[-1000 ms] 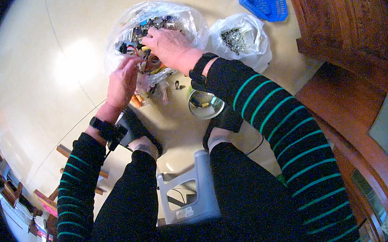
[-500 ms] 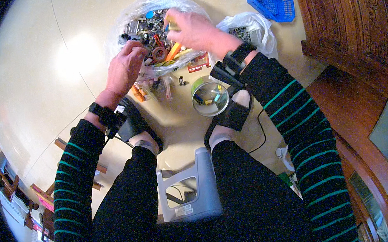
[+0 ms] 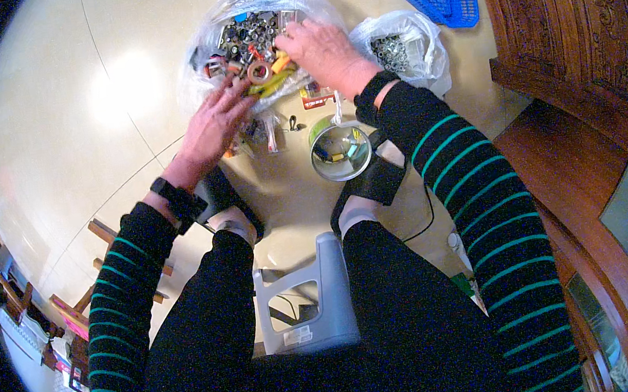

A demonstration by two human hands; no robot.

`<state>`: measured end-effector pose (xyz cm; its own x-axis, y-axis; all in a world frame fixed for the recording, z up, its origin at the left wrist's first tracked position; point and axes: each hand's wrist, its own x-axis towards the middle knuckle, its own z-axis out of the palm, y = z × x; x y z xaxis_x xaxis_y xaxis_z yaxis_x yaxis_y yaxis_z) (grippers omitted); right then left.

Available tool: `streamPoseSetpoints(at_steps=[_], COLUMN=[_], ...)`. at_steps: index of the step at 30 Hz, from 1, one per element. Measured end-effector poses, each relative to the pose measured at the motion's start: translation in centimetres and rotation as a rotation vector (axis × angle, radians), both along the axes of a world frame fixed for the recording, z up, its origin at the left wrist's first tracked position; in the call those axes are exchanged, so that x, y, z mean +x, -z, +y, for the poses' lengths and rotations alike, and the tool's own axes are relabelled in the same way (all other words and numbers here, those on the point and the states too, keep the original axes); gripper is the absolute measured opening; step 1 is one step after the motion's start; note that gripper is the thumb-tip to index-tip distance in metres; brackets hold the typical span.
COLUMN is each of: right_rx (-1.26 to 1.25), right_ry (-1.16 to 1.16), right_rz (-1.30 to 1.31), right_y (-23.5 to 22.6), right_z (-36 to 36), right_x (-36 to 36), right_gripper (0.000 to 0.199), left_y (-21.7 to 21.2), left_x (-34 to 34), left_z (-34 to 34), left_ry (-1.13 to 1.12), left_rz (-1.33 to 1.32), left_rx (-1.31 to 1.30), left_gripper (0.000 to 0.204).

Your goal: The person assembles a small wooden chair with pink woven straps. They sort small metal parts from a plastic bag, then insert and tighten metal fasteners into the chair frame by hand.

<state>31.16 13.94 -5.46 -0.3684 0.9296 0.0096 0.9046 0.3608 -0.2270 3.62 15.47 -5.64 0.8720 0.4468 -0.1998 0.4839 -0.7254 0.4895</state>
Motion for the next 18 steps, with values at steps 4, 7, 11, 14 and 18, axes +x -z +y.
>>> streamPoseSetpoints(at_steps=[4, 7, 11, 14, 18], right_rx=[0.009, 0.029, -0.148, -0.357, -0.271], right_ry=[0.127, 0.233, 0.326, 0.4, 0.302], right_rz=[0.097, 0.335, 0.621, 0.721, 0.424], right_y=[-0.2, -0.8, -1.2, -1.3, -1.1], right_z=[2.3, 3.7, 4.2, 3.5, 3.0], right_x=[1.2, 1.6, 1.1, 0.2, -2.4], right_gripper=[0.013, 0.028, 0.034, 0.038, 0.032], left_y=[0.4, 0.0, -0.9, -1.3, -1.3], left_x=[1.2, 1.3, 0.2, -0.6, -0.4], left_z=[3.2, 4.2, 3.7, 2.2, 1.8], left_ry=[-0.026, -0.083, -0.076, -0.085, -0.174], left_rz=[0.041, -0.027, -0.054, -0.171, -0.183], left_rx=[0.163, 0.187, 0.075, 0.134, 0.104], left_gripper=[0.045, 0.037, 0.027, 0.024, 0.027])
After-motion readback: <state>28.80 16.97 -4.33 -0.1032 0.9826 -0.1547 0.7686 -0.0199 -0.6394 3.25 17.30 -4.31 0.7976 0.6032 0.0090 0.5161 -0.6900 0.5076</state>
